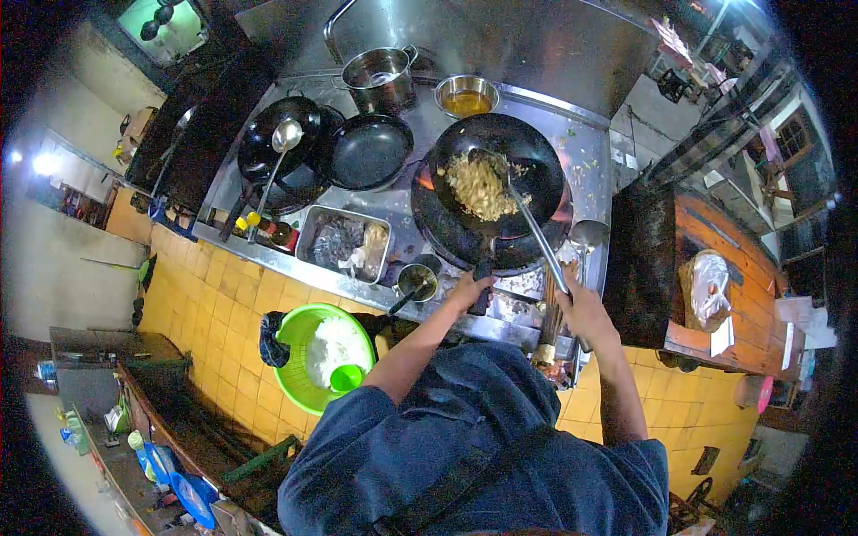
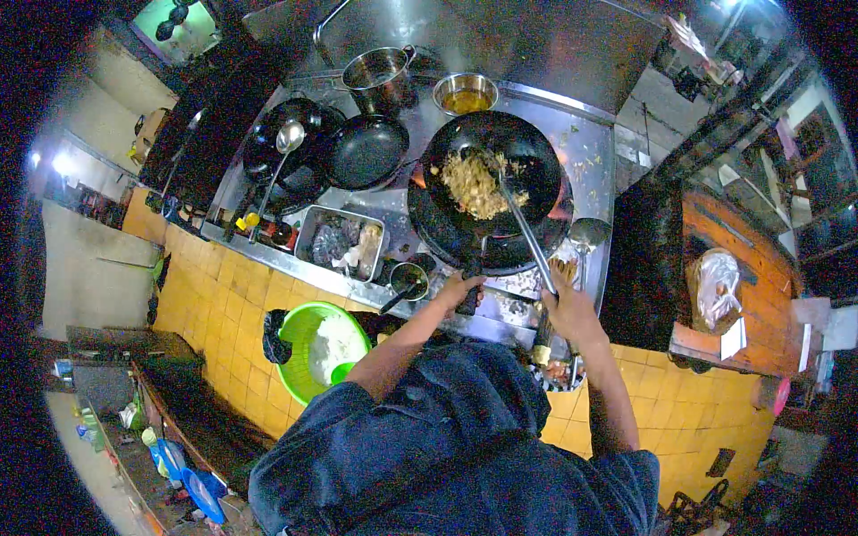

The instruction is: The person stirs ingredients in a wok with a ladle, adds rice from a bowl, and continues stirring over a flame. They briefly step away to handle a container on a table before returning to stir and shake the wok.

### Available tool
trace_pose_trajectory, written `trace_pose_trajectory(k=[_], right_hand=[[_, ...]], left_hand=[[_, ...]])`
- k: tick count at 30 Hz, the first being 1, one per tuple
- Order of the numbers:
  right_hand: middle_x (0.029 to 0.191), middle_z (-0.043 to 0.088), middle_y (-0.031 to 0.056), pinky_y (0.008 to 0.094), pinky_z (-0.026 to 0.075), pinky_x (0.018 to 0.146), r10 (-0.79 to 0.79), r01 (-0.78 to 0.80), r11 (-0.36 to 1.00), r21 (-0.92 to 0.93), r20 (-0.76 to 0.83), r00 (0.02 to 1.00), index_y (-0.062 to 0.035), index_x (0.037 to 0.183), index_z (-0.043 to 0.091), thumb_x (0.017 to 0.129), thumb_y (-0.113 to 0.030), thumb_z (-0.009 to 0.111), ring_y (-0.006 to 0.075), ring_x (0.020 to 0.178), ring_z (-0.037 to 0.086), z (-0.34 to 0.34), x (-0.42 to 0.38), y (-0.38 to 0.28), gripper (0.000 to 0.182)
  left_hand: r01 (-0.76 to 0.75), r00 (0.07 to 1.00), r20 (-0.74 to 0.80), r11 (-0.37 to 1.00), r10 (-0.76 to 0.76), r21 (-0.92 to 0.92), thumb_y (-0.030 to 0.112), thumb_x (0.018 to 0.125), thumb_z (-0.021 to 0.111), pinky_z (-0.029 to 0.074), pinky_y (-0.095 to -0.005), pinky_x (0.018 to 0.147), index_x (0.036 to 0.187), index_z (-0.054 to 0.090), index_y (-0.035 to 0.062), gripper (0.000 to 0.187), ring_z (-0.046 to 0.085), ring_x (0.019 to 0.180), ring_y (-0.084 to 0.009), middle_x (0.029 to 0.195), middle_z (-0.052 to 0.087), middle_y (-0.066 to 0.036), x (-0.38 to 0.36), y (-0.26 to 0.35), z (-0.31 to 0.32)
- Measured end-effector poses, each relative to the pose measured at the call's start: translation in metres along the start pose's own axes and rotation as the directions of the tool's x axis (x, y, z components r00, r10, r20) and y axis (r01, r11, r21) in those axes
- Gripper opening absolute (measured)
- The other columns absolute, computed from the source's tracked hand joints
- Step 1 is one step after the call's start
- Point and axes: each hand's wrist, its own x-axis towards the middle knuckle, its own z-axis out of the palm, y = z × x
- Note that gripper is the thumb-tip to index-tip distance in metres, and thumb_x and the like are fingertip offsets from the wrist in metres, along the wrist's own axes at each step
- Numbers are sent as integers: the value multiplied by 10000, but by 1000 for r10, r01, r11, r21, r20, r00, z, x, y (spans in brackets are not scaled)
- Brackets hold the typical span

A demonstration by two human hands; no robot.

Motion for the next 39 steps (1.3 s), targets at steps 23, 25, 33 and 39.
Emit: trace_pose_trajectory(k=[23,25,33,39], right_hand=[[718,588,194,468,467,644,61,14,880,-474,143,988,-151,1221,412,830,-242,470,371,696,582,-67,-5,-34,405],[707,586,187,454,475,622,91,-11,797,-604,101,991,-168,1224,410,813,-228,493,358,676,586,-76,-22,-39,424],[658,562,199,436,479,549,-48,69,778,-624,50,998,-177,1236,414,748,-79,478,354,594,579,-62,-51,-38,502],[725,562,208,414,485,543,20,23,821,-571,70,997,-166,1268,374,769,-35,405,336,621,592,-34,-59,-29,517]], left_hand=[[438,891,362,731,-275,-524,194,801,563,455,-297,508,755,459,56,178,513,527,-173,598,503,-57,-105,98,88],[433,893,333,784,-303,-445,226,808,536,478,-318,501,712,481,49,209,536,505,-182,568,510,-58,-133,126,95],[341,936,146,928,-320,-150,272,793,516,440,-293,504,652,529,65,250,526,490,-185,572,538,-73,-133,57,70],[331,936,162,937,-312,-111,228,822,516,443,-314,484,680,523,45,232,518,455,-181,564,536,-73,-99,79,53]])
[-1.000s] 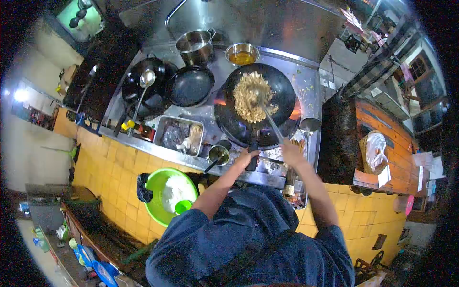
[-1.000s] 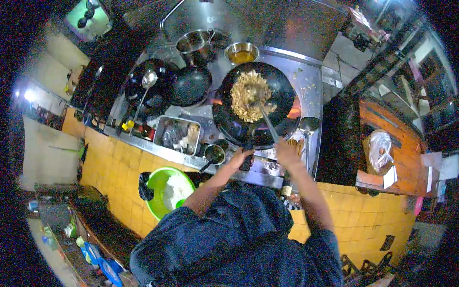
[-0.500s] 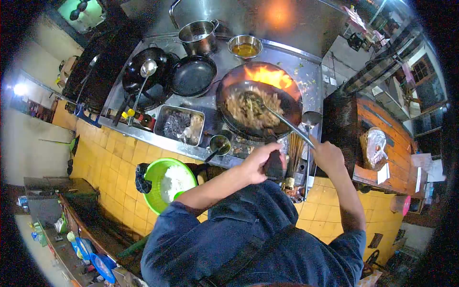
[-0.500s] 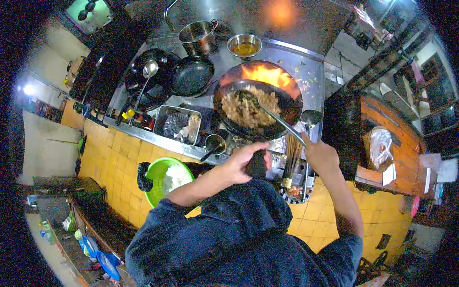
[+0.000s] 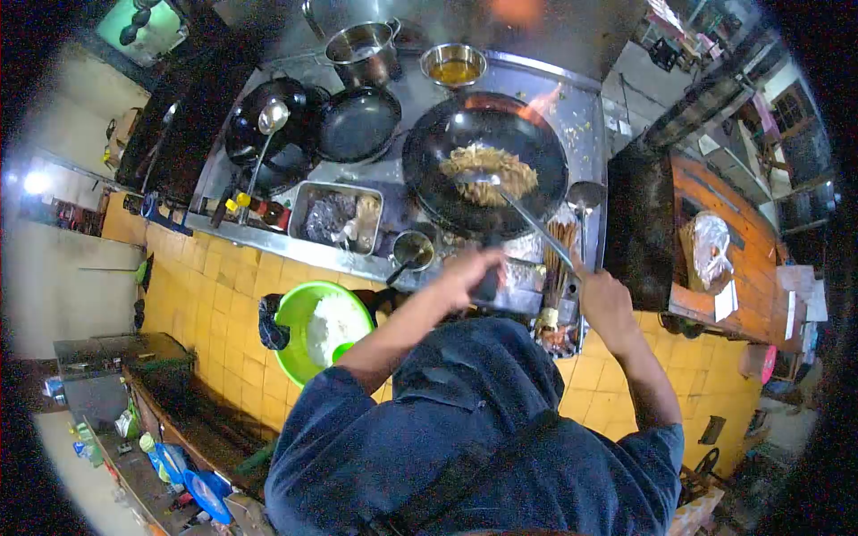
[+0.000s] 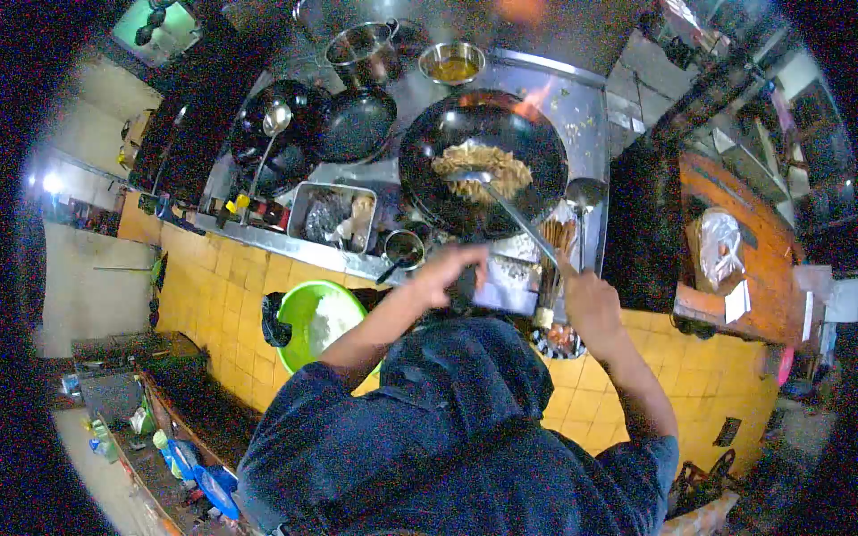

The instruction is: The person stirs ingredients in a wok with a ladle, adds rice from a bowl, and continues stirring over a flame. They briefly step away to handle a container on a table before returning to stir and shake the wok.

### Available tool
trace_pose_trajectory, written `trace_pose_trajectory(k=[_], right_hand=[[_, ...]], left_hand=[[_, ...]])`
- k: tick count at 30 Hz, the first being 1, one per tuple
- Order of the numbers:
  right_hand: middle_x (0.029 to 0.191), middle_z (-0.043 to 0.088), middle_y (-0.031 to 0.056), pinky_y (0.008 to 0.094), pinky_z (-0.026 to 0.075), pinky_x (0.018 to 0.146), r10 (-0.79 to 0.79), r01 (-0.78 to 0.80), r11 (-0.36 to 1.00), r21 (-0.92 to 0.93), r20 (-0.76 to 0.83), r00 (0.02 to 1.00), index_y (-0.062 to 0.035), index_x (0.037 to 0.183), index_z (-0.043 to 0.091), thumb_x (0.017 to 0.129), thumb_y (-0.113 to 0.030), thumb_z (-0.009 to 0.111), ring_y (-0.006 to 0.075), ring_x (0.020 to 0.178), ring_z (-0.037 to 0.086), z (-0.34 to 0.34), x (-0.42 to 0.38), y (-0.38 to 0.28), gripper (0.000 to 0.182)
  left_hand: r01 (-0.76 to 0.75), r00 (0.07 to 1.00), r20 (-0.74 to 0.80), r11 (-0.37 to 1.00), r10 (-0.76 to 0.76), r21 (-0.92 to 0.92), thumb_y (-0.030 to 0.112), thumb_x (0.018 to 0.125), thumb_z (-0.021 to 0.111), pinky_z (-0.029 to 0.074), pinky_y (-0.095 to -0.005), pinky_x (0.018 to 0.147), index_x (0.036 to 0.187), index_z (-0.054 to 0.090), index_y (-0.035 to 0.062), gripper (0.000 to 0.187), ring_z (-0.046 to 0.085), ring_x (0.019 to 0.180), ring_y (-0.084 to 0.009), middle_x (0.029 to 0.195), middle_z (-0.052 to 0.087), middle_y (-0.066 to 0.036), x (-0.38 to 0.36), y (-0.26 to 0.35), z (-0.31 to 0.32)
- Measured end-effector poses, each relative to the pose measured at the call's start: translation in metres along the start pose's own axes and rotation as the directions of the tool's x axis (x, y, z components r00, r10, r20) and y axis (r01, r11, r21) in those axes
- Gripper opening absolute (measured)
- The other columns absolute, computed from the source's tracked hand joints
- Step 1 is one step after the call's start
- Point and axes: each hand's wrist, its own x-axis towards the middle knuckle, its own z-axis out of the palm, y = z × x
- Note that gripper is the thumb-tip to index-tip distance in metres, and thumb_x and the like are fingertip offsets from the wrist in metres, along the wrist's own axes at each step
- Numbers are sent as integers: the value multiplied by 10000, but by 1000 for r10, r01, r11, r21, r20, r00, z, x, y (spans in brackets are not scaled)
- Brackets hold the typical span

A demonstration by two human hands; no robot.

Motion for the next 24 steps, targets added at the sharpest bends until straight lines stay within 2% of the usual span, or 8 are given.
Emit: trace_pose_trajectory(k=[5,7,10,13,15,17,21,24], right_hand=[[810,564,215,396,480,527,100,-98,995,18,-156,983,-125,1257,394,771,-44,456,329,589,581,37,24,52,497],[838,603,173,380,496,613,-154,256,937,239,-375,914,-57,1187,463,807,-168,468,306,675,604,15,28,73,396],[884,593,188,384,450,781,219,-409,696,590,367,904,-71,1117,519,818,-224,486,325,825,568,-23,49,37,338],[803,594,134,436,472,728,-244,235,969,-71,-396,885,5,918,577,822,-170,413,259,688,594,155,123,20,258],[811,597,128,445,484,680,-327,224,936,-270,-440,836,-15,871,582,817,-195,429,269,672,596,169,136,29,242],[736,597,85,424,497,612,-331,323,939,-121,-51,942,-20,853,584,813,-216,449,240,638,600,79,131,54,241],[641,577,83,386,498,497,122,-184,976,-119,-401,908,9,930,549,820,-213,455,218,636,614,80,139,25,265],[631,571,97,416,479,474,48,-66,996,-54,-290,956,-9,986,512,842,-255,429,229,594,607,105,151,-8,297]], left_hand=[[-129,986,129,974,106,187,196,828,514,445,-300,477,701,520,51,193,527,500,-163,546,518,-60,-35,-32,6],[80,996,43,996,-82,46,189,827,522,452,-299,476,707,507,49,185,535,508,-167,551,517,-60,-64,-32,23],[-23,999,49,991,16,134,211,827,526,450,-291,471,765,476,49,181,524,489,-162,582,517,-53,-11,-31,-18],[-323,946,64,918,317,228,151,817,546,449,-295,433,761,463,22,164,520,472,-154,579,509,-58,67,-35,-70],[-342,939,56,906,339,252,167,810,562,450,-291,441,768,464,40,166,515,473,-147,582,510,-49,93,-35,-82],[-354,926,-24,889,377,290,162,790,601,454,-286,443,796,463,57,173,518,484,-141,586,507,-36,101,-27,-78],[-334,937,-23,914,348,231,151,793,592,457,-279,437,830,467,54,163,520,474,-143,611,526,-45,102,-30,-74],[-307,944,-36,915,327,264,168,790,591,457,-274,440,830,481,52,164,522,472,-142,624,540,-48,97,-25,-74]])
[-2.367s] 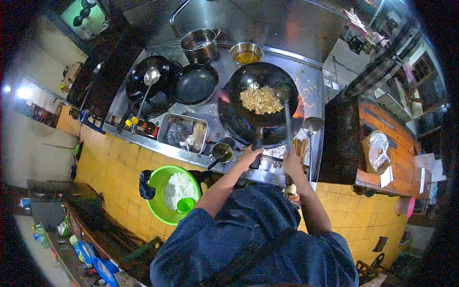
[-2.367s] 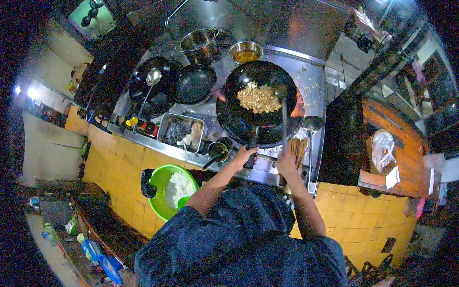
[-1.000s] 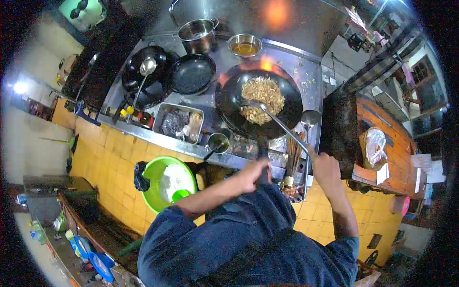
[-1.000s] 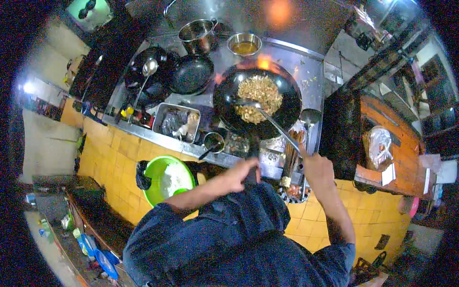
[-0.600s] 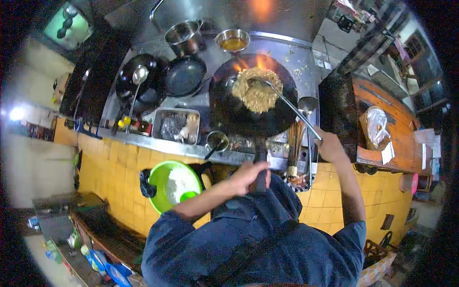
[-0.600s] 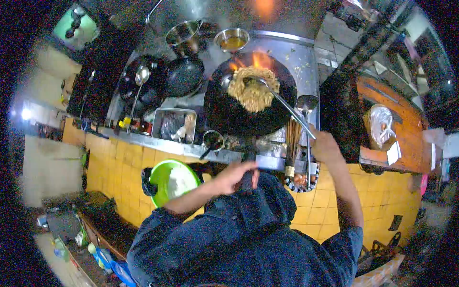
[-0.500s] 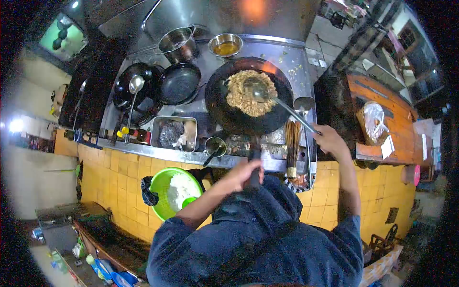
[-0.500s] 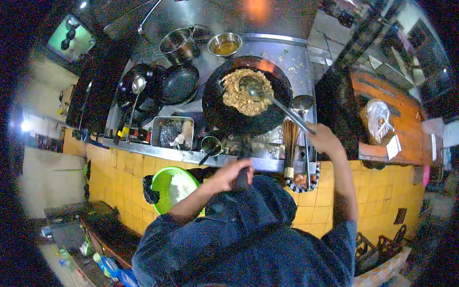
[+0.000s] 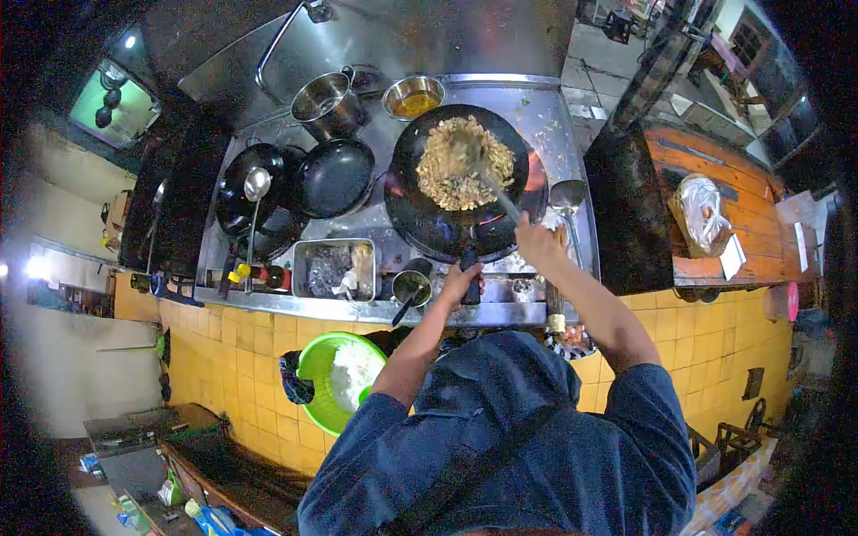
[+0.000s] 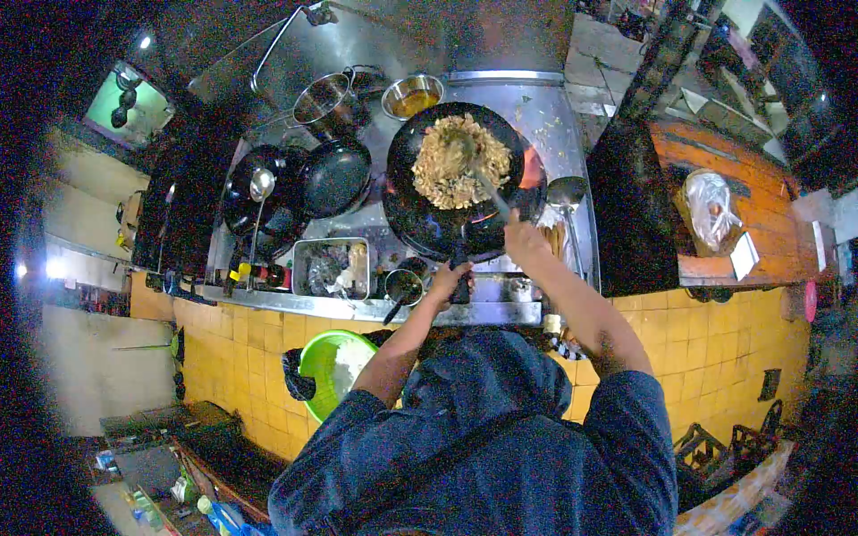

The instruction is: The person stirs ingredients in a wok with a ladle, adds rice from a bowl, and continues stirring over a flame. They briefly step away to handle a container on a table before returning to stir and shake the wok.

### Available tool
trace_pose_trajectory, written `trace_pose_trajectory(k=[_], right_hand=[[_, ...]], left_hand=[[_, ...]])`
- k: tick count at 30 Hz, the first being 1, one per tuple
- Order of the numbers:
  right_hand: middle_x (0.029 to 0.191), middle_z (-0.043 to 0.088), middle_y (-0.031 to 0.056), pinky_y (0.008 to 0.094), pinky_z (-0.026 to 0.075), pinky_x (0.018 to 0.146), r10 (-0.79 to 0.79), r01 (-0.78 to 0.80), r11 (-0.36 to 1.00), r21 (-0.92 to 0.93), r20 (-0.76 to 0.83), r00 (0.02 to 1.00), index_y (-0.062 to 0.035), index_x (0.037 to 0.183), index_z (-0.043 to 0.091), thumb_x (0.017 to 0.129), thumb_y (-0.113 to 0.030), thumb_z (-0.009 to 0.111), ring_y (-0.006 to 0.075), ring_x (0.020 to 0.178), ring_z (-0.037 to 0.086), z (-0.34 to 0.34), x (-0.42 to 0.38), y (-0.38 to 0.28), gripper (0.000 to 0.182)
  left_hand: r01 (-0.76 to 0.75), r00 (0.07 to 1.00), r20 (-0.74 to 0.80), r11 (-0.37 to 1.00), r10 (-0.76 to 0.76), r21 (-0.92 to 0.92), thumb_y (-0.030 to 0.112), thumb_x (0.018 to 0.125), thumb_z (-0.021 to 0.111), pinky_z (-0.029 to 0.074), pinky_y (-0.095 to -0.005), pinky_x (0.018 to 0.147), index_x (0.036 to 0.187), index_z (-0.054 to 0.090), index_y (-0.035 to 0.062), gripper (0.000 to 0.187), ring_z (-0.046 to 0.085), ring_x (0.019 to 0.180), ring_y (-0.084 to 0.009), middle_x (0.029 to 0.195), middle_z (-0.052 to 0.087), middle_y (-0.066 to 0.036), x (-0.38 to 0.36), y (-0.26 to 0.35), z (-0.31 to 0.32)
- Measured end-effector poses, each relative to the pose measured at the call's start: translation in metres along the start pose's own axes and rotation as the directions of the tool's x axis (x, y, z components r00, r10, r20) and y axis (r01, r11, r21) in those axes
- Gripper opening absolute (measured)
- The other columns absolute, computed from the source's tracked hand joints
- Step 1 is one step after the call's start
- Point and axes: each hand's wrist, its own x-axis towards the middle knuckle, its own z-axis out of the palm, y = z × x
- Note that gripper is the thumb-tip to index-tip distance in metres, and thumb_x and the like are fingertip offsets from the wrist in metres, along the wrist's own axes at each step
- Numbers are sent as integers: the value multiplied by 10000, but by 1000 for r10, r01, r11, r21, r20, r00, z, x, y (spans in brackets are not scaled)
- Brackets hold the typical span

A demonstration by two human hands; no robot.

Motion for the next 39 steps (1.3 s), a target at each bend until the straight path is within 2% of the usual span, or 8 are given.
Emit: trace_pose_trajectory(k=[3,5,7,12,15,23,33,39], right_hand=[[783,588,108,451,459,621,-90,-33,946,322,360,929,-8,854,533,845,-290,425,213,705,589,-32,13,44,302],[754,572,138,456,450,574,-413,419,908,32,250,876,-23,852,535,843,-291,428,215,660,575,-33,31,98,288],[739,578,148,467,453,594,-229,233,914,-331,54,972,-30,889,536,839,-273,433,252,661,581,48,28,71,268],[724,600,119,377,506,548,-138,112,984,141,188,973,-52,1078,451,818,-178,444,264,596,605,-30,-13,10,289],[680,594,134,389,502,549,-85,76,996,39,322,943,-120,1247,332,814,-134,439,290,665,616,-143,-51,30,446],[641,575,133,371,477,481,-194,193,981,20,170,966,-123,1220,430,734,-53,466,288,552,592,-160,-109,34,492],[677,550,176,353,494,537,15,-19,1000,25,127,992,-85,1275,343,742,-15,432,281,607,589,-102,-113,28,544],[739,554,179,406,469,575,188,-215,943,252,128,974,-210,1237,424,750,-90,511,317,701,577,-147,-112,59,509]], left_hand=[[4,998,56,999,-6,46,220,781,600,457,-268,446,761,516,53,188,531,480,-141,616,551,-47,0,0,-7],[-12,1000,13,1000,12,29,231,780,598,456,-256,452,718,533,56,196,537,485,-140,604,556,-45,0,1,-3],[63,998,-12,998,-63,21,215,770,606,453,-269,437,727,531,50,186,538,491,-142,604,548,-49,0,5,-4],[150,970,-148,953,-193,-261,179,784,581,412,-294,419,728,511,78,135,473,438,-150,551,494,-25,-11,21,40],[390,919,302,687,-252,-613,161,797,567,428,-277,498,737,455,49,169,484,530,-146,611,470,-50,-107,113,83],[341,927,-62,900,-370,-272,178,831,487,431,-275,493,705,496,66,169,508,506,-154,592,505,-39,-69,50,37],[135,986,118,980,-118,-148,251,828,507,434,-280,492,676,496,77,232,492,471,-153,557,512,-32,-67,53,28],[415,908,144,891,-393,-185,228,830,526,441,-291,482,746,460,49,209,502,511,-154,591,491,-49,-142,61,67]])
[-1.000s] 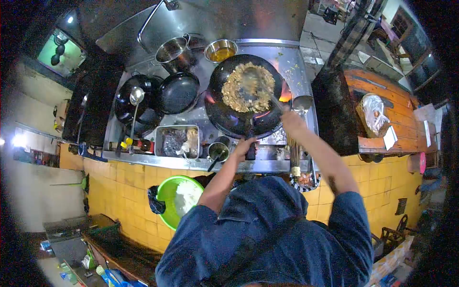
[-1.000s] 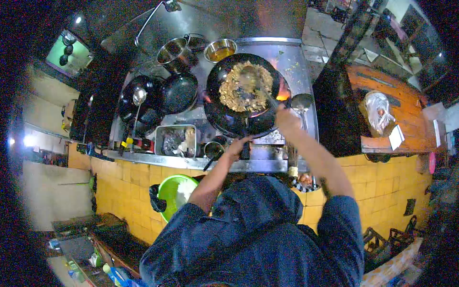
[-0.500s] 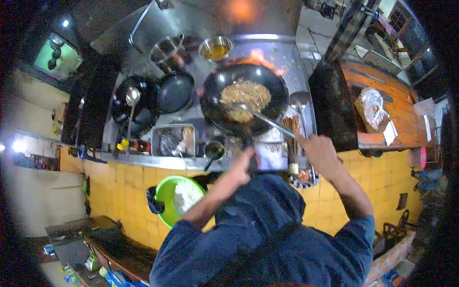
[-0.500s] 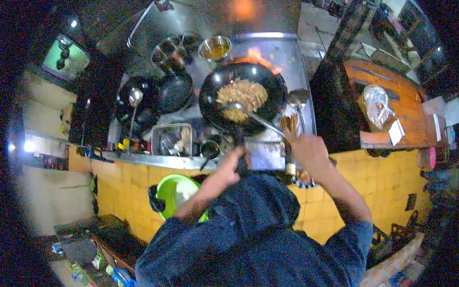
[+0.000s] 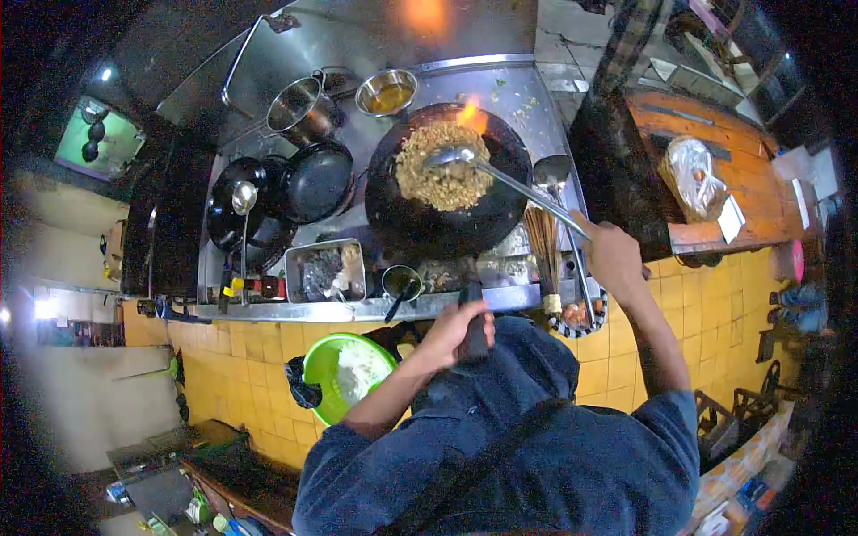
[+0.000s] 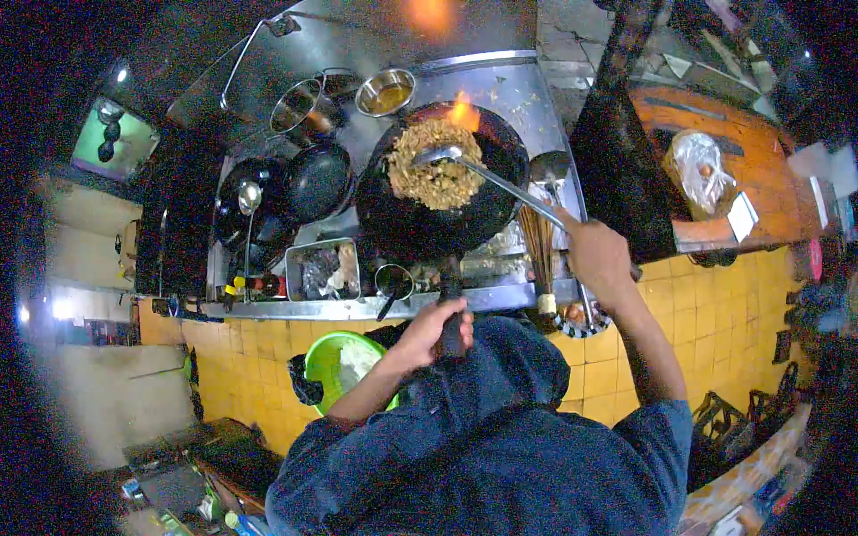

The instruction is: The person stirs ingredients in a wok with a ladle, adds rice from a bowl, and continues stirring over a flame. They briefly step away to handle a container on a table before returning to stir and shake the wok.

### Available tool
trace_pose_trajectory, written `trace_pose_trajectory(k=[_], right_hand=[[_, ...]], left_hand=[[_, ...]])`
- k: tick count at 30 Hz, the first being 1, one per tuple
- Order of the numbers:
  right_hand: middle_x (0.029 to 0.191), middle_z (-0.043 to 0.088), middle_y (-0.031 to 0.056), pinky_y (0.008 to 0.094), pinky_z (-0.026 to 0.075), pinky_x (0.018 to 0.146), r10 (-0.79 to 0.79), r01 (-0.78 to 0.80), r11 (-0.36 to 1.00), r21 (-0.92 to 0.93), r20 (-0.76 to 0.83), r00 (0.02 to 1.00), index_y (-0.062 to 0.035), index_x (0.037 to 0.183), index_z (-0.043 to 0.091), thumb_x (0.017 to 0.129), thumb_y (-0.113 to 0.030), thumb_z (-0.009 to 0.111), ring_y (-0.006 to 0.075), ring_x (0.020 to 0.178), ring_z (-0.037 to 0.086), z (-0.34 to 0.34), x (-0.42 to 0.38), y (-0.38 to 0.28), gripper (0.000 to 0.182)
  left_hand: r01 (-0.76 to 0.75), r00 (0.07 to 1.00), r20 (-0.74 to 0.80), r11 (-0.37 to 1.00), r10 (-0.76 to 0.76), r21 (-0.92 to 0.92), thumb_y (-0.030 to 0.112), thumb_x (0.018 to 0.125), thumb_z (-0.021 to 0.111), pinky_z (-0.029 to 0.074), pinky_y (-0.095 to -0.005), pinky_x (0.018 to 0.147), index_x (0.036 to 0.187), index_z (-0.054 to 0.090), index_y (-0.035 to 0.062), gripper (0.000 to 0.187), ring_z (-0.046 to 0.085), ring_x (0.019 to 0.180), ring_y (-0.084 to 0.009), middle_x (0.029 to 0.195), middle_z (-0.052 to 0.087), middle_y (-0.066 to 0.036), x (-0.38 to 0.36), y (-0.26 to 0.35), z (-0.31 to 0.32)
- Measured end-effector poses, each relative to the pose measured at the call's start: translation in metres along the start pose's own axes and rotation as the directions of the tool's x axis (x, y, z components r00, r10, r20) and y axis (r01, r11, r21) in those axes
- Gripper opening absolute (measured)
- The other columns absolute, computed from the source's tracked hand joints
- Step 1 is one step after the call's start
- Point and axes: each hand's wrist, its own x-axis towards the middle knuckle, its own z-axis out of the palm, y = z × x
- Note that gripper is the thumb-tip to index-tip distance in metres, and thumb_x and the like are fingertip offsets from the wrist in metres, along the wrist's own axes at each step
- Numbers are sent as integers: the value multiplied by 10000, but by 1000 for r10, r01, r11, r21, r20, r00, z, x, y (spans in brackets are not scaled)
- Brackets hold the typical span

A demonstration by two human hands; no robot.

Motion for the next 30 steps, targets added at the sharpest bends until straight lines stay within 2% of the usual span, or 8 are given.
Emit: trace_pose_trajectory(k=[6,9,12,14,20,21,24,30], right_hand=[[800,579,187,428,476,619,136,-136,987,87,9,991,-168,1278,367,776,-116,476,319,708,591,68,22,-31,516],[803,580,216,431,483,570,-171,62,960,-274,-392,904,-88,1288,330,780,-112,460,323,650,594,174,64,-18,524],[871,578,242,409,495,658,-340,152,860,-487,-325,882,-45,1284,311,787,-104,443,370,790,588,163,74,-19,518],[903,576,247,468,404,858,32,-86,979,184,282,959,-52,1271,321,789,-107,445,438,925,528,70,56,-38,501],[684,589,154,423,470,544,-311,223,948,-226,-521,795,-86,1227,375,728,-65,518,350,603,583,168,52,-36,519],[718,595,173,429,466,560,-102,146,947,287,-163,981,-103,1231,384,742,-68,506,360,620,581,167,69,-25,505],[741,606,174,439,455,567,-221,171,827,536,30,975,-107,1224,416,783,-84,484,357,613,582,115,70,-13,446],[756,585,216,452,463,678,-166,183,983,-32,284,944,-111,1267,362,782,-103,486,359,761,578,79,48,-32,501]], left_hand=[[-436,896,-60,897,440,69,147,800,578,447,-283,424,794,451,54,158,518,493,-142,614,508,-52,129,9,-74],[-413,901,-114,908,419,73,139,795,589,447,-282,423,804,450,55,163,516,488,-140,612,511,-53,142,12,-78],[-416,897,-108,901,429,125,143,798,585,448,-287,422,805,450,54,162,516,484,-144,602,511,-56,139,15,-79],[-390,903,-143,913,405,121,146,803,580,445,-283,427,804,459,51,154,516,481,-143,591,512,-52,151,10,-88],[-369,917,-110,921,382,123,146,793,576,437,-281,430,818,464,43,154,508,472,-139,607,516,-52,139,15,-82],[-369,919,-102,923,380,109,149,785,581,435,-284,420,834,474,43,159,509,472,-140,607,513,-52,142,15,-85],[-369,921,-79,919,382,139,155,780,589,436,-283,414,868,477,46,180,514,477,-140,604,506,-50,143,16,-89],[-399,913,-68,915,403,62,182,749,627,447,-281,405,862,486,64,216,519,488,-131,676,542,-64,151,15,-98]])
